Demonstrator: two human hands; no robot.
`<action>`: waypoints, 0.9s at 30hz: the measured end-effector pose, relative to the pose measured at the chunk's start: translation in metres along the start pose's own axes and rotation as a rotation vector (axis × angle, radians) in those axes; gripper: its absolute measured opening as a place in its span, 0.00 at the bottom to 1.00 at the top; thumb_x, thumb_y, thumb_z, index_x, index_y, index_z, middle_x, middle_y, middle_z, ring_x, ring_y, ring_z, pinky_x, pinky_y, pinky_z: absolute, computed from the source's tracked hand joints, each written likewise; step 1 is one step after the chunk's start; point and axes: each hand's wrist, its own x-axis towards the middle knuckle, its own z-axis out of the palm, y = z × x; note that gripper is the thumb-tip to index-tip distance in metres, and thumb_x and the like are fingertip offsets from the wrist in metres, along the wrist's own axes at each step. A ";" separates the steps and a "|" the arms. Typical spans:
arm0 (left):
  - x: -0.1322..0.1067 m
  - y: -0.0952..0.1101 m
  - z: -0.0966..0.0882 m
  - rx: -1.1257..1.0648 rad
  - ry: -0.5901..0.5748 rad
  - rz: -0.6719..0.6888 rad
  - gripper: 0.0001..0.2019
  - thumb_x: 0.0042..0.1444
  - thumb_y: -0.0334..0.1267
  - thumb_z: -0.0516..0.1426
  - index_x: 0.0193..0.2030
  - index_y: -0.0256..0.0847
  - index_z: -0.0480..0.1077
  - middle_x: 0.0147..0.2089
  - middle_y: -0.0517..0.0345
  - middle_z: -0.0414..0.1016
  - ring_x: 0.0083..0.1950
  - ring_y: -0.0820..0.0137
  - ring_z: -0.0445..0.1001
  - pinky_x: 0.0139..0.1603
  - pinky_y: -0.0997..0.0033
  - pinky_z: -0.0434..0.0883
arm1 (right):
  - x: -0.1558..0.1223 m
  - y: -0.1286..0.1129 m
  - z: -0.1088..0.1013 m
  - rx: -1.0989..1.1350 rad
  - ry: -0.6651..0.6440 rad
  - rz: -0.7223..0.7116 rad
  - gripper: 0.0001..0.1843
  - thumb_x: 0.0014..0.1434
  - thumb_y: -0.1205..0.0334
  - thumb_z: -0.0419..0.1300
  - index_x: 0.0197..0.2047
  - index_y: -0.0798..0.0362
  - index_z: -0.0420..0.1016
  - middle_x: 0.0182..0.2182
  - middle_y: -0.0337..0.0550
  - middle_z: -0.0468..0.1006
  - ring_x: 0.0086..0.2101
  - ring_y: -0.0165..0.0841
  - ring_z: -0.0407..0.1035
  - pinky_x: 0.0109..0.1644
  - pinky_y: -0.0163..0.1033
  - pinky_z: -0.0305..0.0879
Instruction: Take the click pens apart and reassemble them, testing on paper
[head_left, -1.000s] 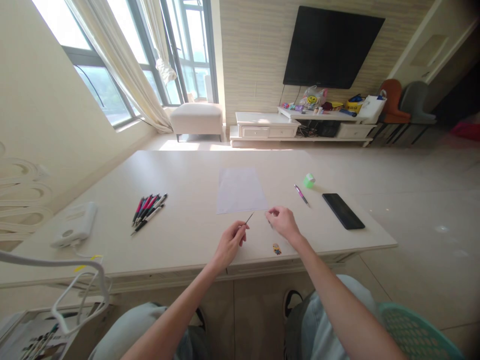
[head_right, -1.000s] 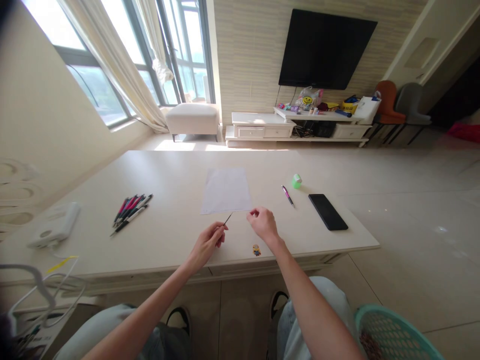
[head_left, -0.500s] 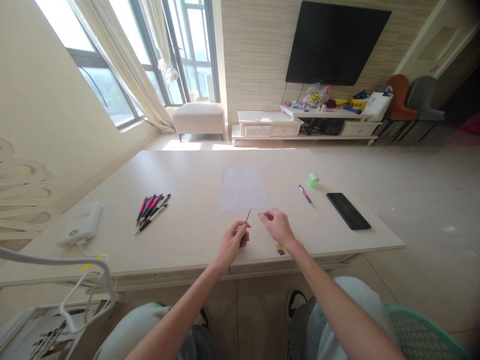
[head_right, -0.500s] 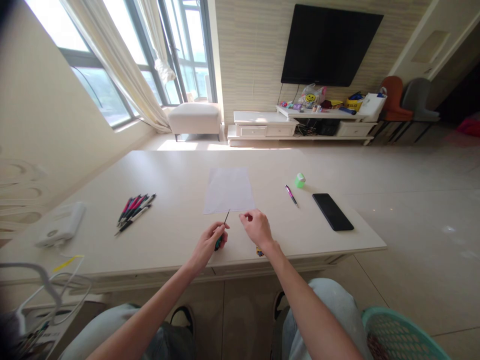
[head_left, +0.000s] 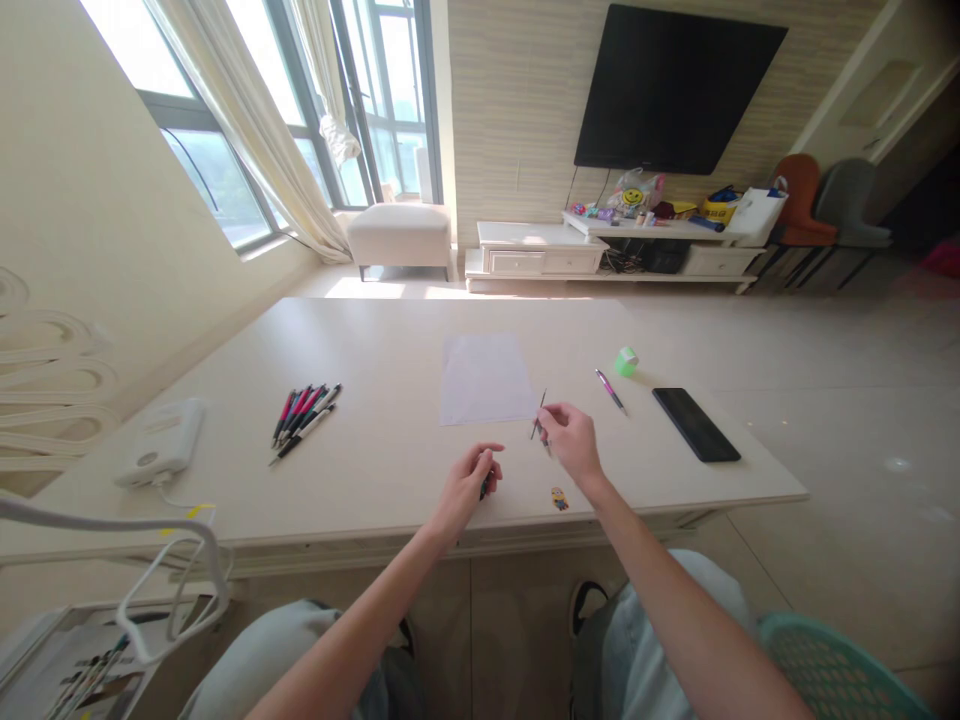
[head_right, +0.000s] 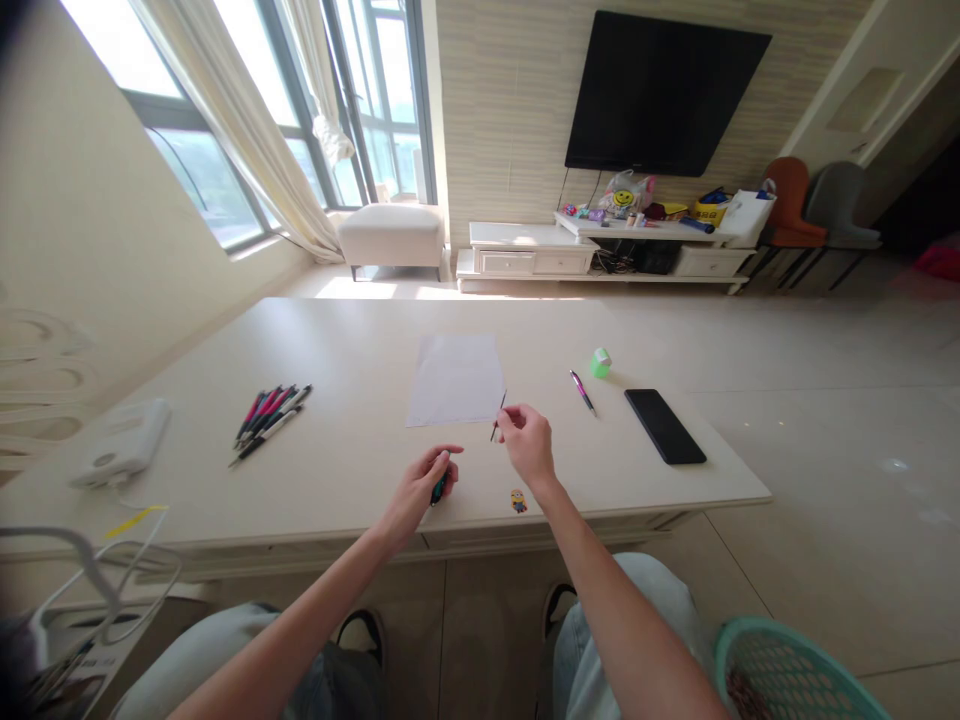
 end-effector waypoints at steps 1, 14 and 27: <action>0.001 -0.001 -0.002 -0.028 0.022 -0.005 0.20 0.55 0.51 0.53 0.45 0.37 0.68 0.27 0.61 0.67 0.24 0.77 0.63 0.25 0.76 0.58 | 0.002 0.002 -0.001 -0.108 -0.033 -0.001 0.13 0.52 0.54 0.58 0.27 0.55 0.75 0.25 0.46 0.78 0.24 0.32 0.69 0.28 0.36 0.64; 0.016 -0.004 -0.011 0.196 0.269 -0.037 0.20 0.48 0.54 0.57 0.35 0.36 0.71 0.34 0.49 0.78 0.34 0.66 0.75 0.31 0.72 0.67 | -0.006 0.012 0.023 -0.855 -0.202 -0.043 0.10 0.58 0.62 0.54 0.39 0.52 0.77 0.35 0.47 0.80 0.37 0.35 0.73 0.41 0.34 0.61; 0.048 -0.006 0.009 1.046 0.274 0.112 0.14 0.58 0.42 0.51 0.44 0.37 0.72 0.30 0.52 0.76 0.33 0.65 0.73 0.34 0.70 0.62 | 0.000 0.002 -0.037 -0.738 0.022 -0.072 0.14 0.60 0.59 0.50 0.33 0.52 0.76 0.32 0.45 0.80 0.32 0.33 0.72 0.39 0.34 0.60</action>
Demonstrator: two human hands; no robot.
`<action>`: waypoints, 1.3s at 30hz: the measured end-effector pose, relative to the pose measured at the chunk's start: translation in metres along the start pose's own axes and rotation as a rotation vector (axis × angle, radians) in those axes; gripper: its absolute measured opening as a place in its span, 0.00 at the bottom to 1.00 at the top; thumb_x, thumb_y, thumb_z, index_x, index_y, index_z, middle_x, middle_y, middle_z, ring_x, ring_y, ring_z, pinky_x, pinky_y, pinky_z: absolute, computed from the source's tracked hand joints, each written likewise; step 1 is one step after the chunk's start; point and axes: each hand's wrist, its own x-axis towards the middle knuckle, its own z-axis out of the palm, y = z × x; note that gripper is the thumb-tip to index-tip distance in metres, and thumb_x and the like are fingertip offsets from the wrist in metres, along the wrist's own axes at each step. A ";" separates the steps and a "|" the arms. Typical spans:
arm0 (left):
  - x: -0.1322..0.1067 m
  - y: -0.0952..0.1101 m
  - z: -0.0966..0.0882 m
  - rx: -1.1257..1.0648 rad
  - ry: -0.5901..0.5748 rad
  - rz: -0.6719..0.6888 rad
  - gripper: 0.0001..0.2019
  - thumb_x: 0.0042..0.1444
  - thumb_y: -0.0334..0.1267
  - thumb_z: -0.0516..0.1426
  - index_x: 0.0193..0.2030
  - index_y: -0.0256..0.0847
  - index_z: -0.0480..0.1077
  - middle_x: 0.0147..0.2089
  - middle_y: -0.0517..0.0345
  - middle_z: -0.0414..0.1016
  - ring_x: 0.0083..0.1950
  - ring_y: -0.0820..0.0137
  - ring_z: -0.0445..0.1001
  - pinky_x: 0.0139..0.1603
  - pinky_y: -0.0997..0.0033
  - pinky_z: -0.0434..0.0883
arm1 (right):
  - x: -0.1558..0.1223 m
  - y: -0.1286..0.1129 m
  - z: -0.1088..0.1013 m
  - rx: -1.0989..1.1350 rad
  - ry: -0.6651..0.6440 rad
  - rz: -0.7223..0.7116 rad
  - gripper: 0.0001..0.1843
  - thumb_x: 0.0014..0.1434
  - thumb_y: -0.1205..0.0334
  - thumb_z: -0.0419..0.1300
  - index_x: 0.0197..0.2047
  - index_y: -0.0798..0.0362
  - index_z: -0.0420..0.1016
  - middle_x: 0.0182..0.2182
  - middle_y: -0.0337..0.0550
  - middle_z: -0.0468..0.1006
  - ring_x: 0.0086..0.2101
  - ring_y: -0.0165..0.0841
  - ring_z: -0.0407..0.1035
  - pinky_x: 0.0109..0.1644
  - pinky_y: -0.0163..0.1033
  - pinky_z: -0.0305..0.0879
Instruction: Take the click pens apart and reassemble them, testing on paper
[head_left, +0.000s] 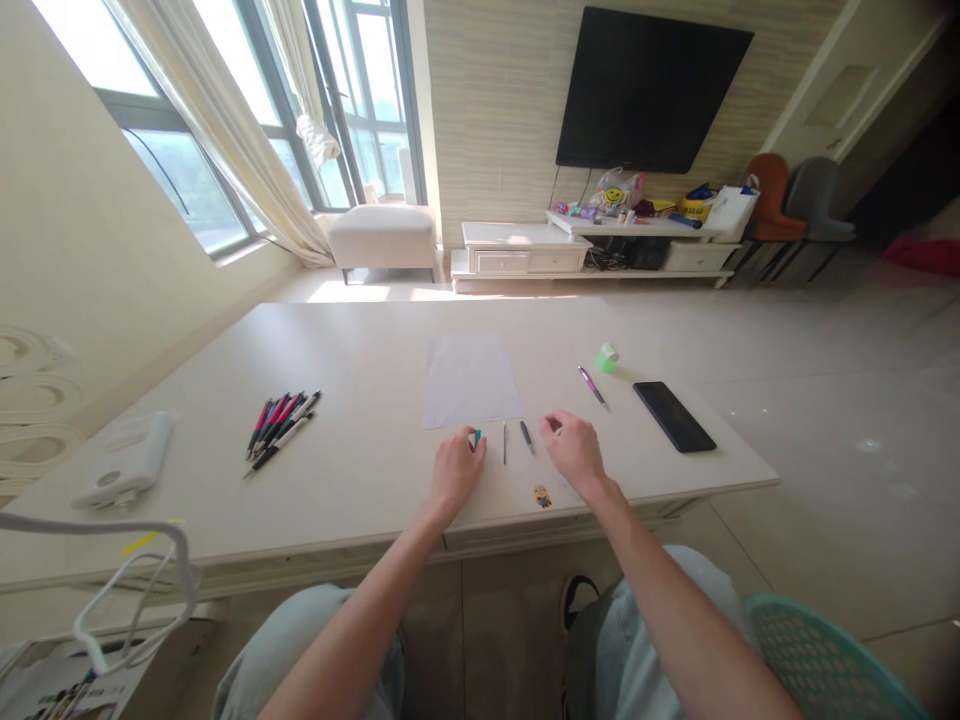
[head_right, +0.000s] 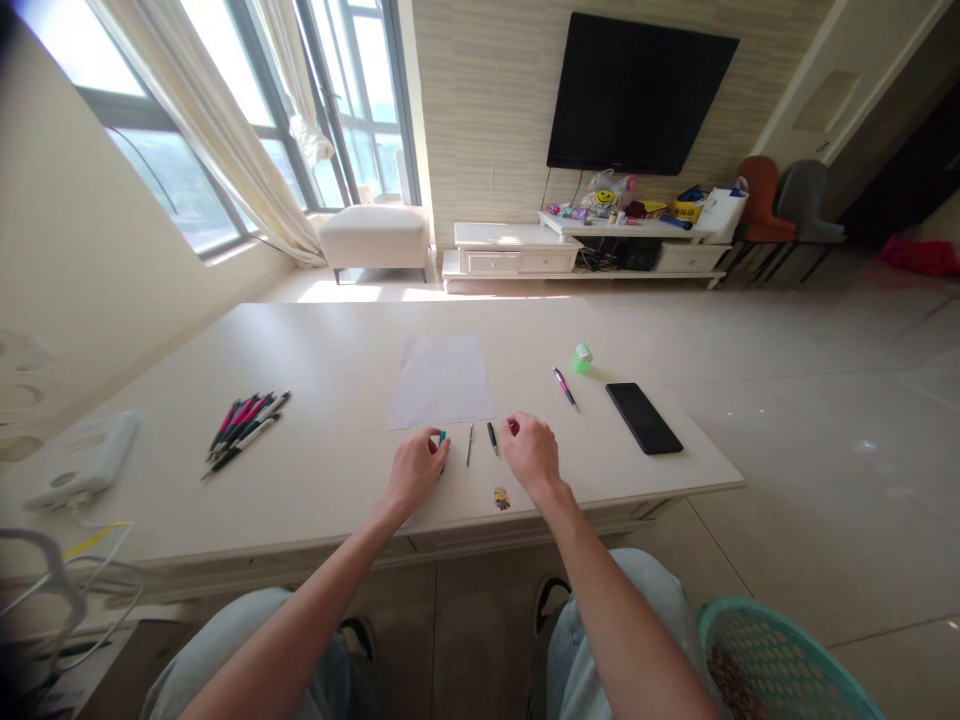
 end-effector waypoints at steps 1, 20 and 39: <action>0.001 0.001 0.000 0.028 0.005 0.010 0.15 0.58 0.42 0.51 0.46 0.37 0.71 0.31 0.51 0.77 0.34 0.64 0.74 0.35 0.70 0.62 | 0.000 0.002 -0.001 -0.001 -0.002 0.002 0.14 0.59 0.59 0.50 0.33 0.52 0.76 0.33 0.45 0.80 0.33 0.33 0.72 0.39 0.33 0.60; -0.063 -0.060 -0.083 -0.212 -0.390 -0.091 0.05 0.43 0.38 0.58 0.25 0.39 0.72 0.24 0.57 0.76 0.29 0.67 0.74 0.30 0.72 0.66 | -0.010 0.074 -0.028 -0.140 -0.307 0.114 0.06 0.46 0.67 0.59 0.27 0.53 0.78 0.26 0.43 0.79 0.32 0.33 0.73 0.36 0.32 0.61; -0.015 -0.002 -0.021 0.048 -0.102 0.068 0.16 0.53 0.50 0.55 0.35 0.38 0.72 0.34 0.47 0.78 0.34 0.63 0.74 0.33 0.70 0.64 | -0.019 -0.039 0.021 -0.148 -0.334 -0.033 0.14 0.58 0.54 0.54 0.36 0.54 0.76 0.34 0.51 0.80 0.36 0.39 0.74 0.37 0.37 0.64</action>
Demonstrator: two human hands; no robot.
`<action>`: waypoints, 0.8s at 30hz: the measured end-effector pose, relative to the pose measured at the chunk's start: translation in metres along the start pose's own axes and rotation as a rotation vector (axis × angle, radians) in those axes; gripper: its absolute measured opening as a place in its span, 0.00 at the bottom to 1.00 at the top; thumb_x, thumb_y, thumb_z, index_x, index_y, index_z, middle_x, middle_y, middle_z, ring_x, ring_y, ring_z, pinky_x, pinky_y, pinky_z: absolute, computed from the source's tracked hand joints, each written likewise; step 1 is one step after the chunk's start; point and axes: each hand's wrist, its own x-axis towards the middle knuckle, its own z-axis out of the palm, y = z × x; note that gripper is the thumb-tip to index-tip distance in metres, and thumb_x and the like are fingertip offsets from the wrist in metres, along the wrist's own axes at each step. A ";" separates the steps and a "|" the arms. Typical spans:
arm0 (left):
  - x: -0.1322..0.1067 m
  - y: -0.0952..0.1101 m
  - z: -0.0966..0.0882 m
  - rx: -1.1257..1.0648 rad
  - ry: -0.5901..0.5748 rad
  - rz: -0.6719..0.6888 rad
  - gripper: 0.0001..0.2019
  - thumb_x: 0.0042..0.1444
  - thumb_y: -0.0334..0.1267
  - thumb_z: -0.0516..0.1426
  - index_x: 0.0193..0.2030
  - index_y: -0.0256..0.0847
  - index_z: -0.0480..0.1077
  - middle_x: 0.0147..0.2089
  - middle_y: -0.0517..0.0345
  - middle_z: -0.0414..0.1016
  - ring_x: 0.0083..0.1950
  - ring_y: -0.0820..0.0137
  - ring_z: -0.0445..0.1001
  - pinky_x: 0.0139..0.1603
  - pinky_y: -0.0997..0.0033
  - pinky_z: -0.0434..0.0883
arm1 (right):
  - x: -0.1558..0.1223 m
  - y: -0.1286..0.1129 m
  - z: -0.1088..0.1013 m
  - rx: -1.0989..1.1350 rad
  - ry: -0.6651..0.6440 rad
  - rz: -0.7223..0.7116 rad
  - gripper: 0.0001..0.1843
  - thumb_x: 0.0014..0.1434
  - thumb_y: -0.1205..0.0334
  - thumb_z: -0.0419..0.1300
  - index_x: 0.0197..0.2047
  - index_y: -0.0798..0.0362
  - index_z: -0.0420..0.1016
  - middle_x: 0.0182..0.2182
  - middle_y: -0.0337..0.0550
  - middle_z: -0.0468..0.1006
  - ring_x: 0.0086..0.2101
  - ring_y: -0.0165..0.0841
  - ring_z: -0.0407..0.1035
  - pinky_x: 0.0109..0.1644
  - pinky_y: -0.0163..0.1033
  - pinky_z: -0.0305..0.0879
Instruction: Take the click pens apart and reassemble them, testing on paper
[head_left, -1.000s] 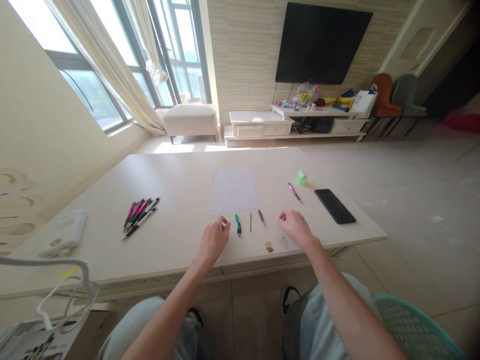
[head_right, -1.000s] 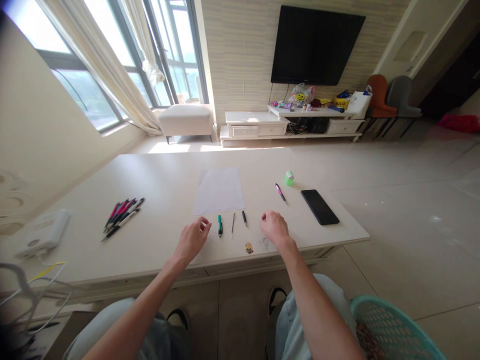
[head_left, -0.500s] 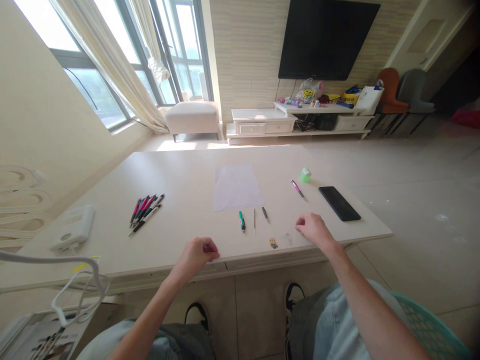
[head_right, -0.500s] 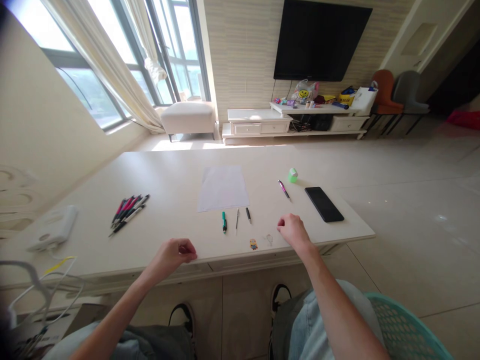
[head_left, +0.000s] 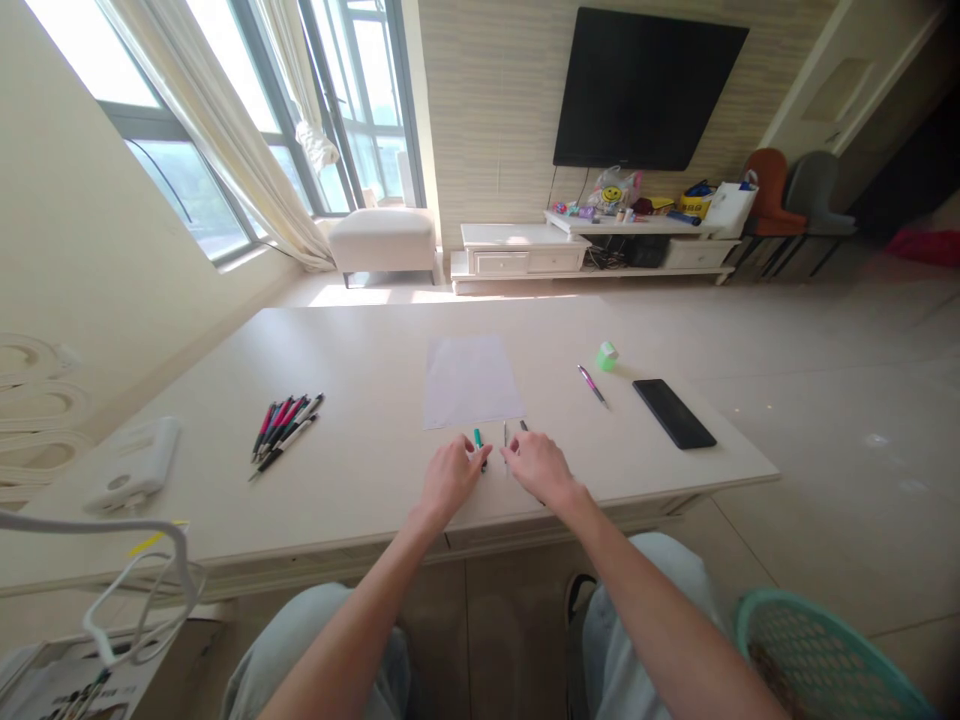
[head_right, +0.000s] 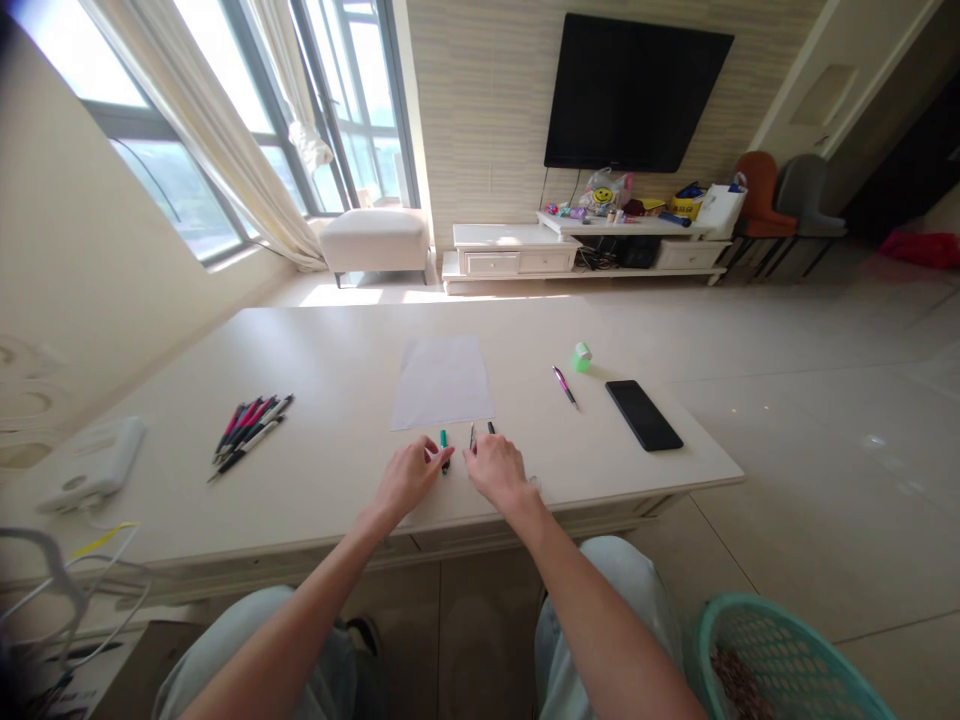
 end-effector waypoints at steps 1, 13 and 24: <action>0.005 0.003 0.003 0.039 0.010 -0.020 0.16 0.53 0.50 0.55 0.35 0.37 0.72 0.35 0.45 0.78 0.35 0.62 0.75 0.33 0.69 0.64 | 0.004 -0.005 0.003 -0.018 -0.015 0.015 0.15 0.58 0.54 0.54 0.36 0.55 0.76 0.34 0.53 0.79 0.37 0.41 0.74 0.37 0.38 0.64; 0.006 -0.010 0.000 -0.007 0.014 -0.058 0.08 0.54 0.40 0.52 0.33 0.40 0.69 0.27 0.56 0.74 0.29 0.69 0.71 0.29 0.72 0.59 | 0.023 -0.004 0.011 -0.050 -0.081 0.064 0.12 0.50 0.63 0.57 0.35 0.57 0.78 0.34 0.58 0.80 0.36 0.41 0.75 0.36 0.36 0.65; -0.018 -0.011 -0.009 -0.501 0.117 0.057 0.10 0.57 0.45 0.52 0.38 0.41 0.66 0.39 0.55 0.76 0.39 0.69 0.74 0.39 0.70 0.69 | 0.017 0.000 -0.014 0.663 0.091 -0.113 0.09 0.51 0.58 0.57 0.28 0.55 0.71 0.23 0.41 0.77 0.23 0.30 0.70 0.27 0.32 0.64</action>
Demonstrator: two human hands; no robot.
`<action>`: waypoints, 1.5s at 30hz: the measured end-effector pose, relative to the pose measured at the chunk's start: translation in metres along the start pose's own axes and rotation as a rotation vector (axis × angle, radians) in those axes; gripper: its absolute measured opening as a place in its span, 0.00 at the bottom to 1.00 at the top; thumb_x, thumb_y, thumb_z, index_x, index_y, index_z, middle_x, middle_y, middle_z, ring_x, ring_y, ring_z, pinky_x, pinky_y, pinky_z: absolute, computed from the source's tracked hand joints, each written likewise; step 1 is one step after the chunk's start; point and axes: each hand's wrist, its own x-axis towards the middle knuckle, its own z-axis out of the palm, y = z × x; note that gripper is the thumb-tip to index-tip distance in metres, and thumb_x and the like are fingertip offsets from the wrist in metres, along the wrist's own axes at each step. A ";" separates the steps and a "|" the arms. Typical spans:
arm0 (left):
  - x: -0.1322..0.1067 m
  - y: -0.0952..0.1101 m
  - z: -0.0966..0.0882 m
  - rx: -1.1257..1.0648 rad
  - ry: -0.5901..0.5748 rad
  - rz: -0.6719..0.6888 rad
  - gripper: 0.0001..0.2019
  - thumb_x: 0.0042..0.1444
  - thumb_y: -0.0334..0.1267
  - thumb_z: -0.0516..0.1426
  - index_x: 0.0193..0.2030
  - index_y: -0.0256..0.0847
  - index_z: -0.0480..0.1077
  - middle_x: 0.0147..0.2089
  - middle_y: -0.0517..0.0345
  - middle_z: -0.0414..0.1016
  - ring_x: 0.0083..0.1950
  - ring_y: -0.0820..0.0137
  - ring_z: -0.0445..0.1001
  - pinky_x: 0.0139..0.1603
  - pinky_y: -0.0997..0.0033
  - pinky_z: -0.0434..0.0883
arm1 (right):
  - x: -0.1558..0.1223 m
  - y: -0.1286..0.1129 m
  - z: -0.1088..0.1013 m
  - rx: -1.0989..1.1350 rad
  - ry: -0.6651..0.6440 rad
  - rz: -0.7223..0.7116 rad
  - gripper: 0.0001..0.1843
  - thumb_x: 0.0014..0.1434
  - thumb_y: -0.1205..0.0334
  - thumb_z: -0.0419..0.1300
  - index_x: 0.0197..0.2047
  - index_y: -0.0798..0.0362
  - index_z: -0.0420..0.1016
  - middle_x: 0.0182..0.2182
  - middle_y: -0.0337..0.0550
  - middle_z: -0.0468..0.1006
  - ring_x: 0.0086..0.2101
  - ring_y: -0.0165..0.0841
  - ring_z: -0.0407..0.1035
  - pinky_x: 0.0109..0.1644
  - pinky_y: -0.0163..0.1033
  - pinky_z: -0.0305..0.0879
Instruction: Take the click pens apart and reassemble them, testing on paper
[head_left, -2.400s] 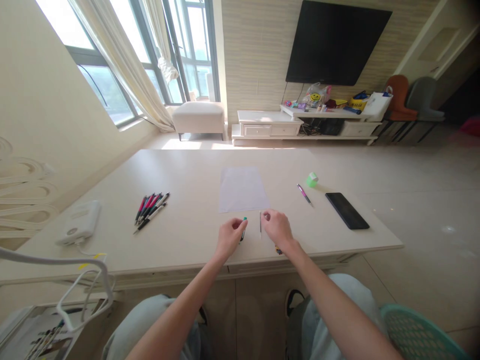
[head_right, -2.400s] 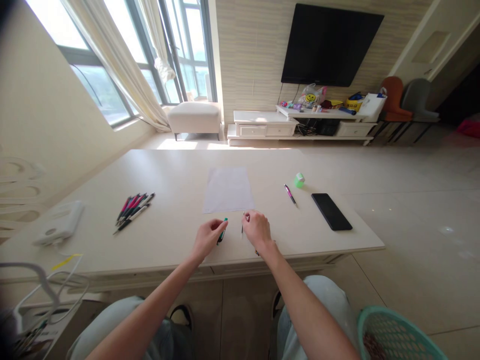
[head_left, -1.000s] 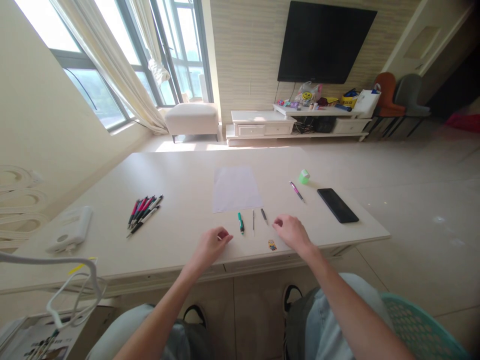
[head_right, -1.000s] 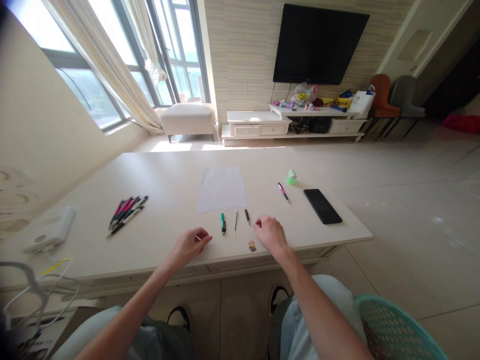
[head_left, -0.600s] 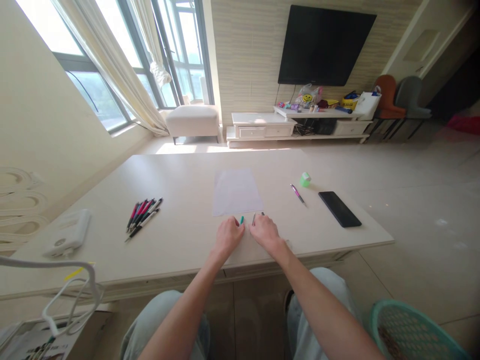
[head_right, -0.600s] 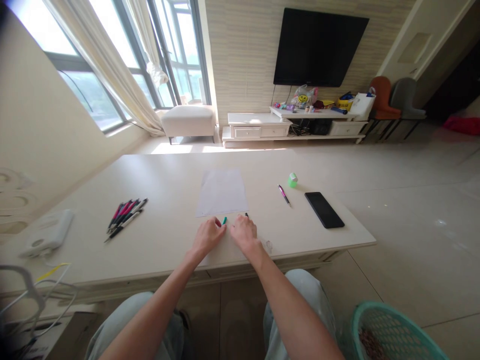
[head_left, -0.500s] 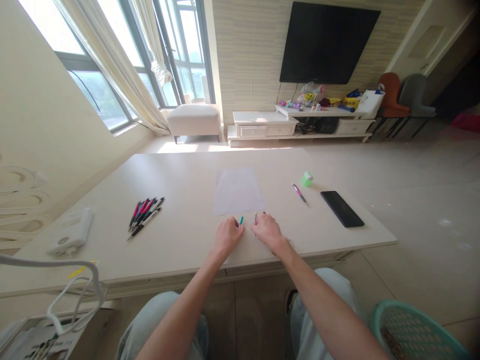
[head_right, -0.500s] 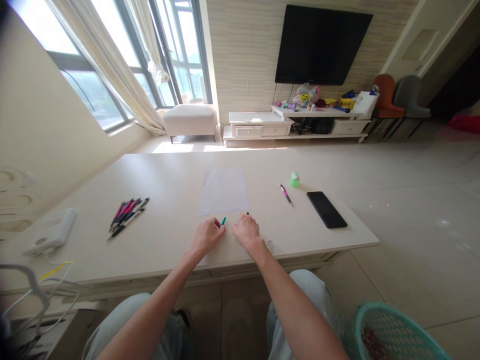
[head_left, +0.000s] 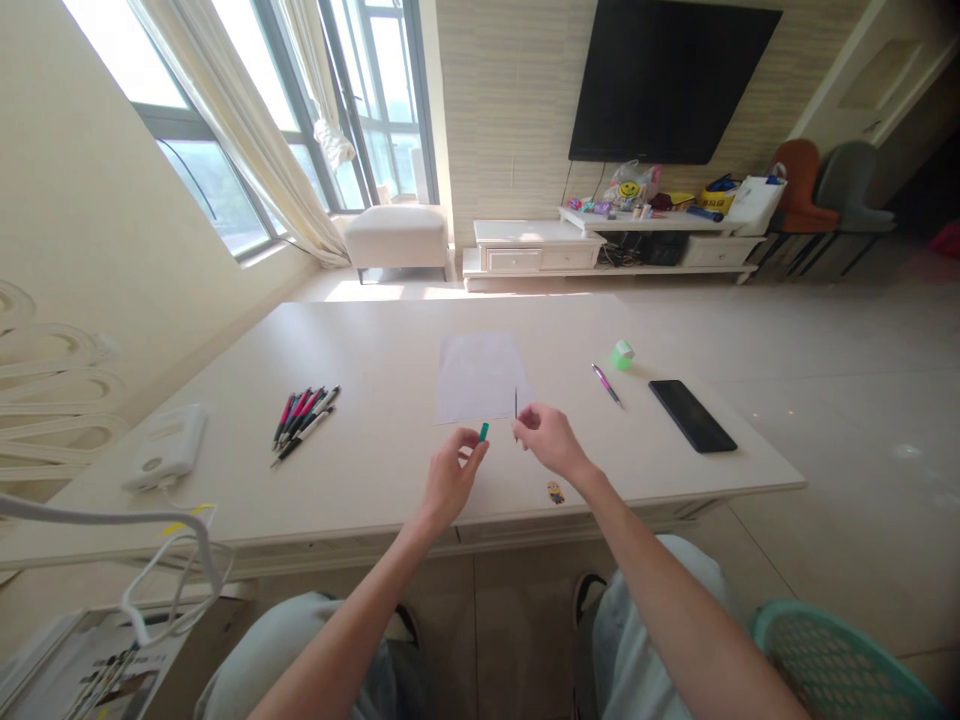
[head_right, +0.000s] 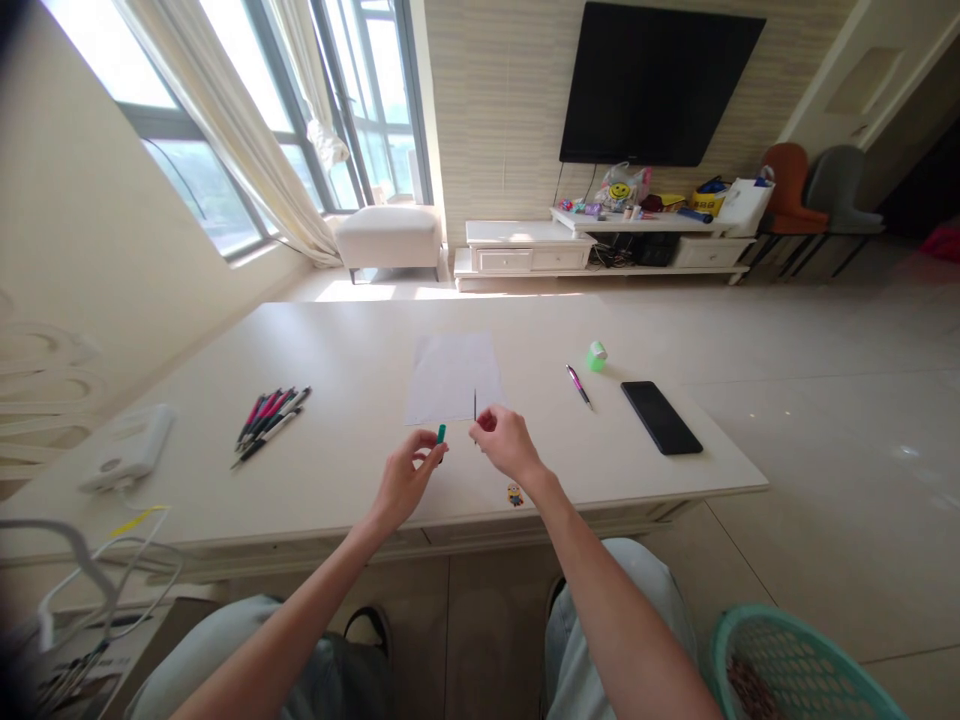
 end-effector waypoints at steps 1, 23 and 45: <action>0.000 0.000 0.001 -0.035 0.000 0.001 0.10 0.57 0.45 0.52 0.38 0.41 0.66 0.39 0.55 0.76 0.39 0.69 0.75 0.40 0.70 0.70 | -0.001 -0.004 -0.001 0.154 0.037 -0.035 0.10 0.53 0.56 0.56 0.30 0.55 0.70 0.24 0.41 0.77 0.23 0.30 0.70 0.25 0.32 0.64; 0.000 0.003 0.012 -0.213 -0.046 0.001 0.08 0.56 0.42 0.53 0.39 0.41 0.67 0.40 0.54 0.77 0.39 0.71 0.76 0.42 0.69 0.71 | -0.009 -0.013 -0.002 0.139 0.021 -0.254 0.11 0.55 0.55 0.58 0.36 0.52 0.77 0.34 0.42 0.78 0.33 0.31 0.71 0.34 0.33 0.66; -0.002 0.000 0.015 -0.369 0.016 -0.003 0.08 0.55 0.42 0.55 0.37 0.40 0.67 0.36 0.54 0.77 0.40 0.67 0.75 0.43 0.66 0.70 | 0.014 0.025 0.015 -0.180 0.059 -0.130 0.08 0.59 0.64 0.53 0.37 0.55 0.73 0.30 0.45 0.77 0.34 0.34 0.69 0.40 0.39 0.62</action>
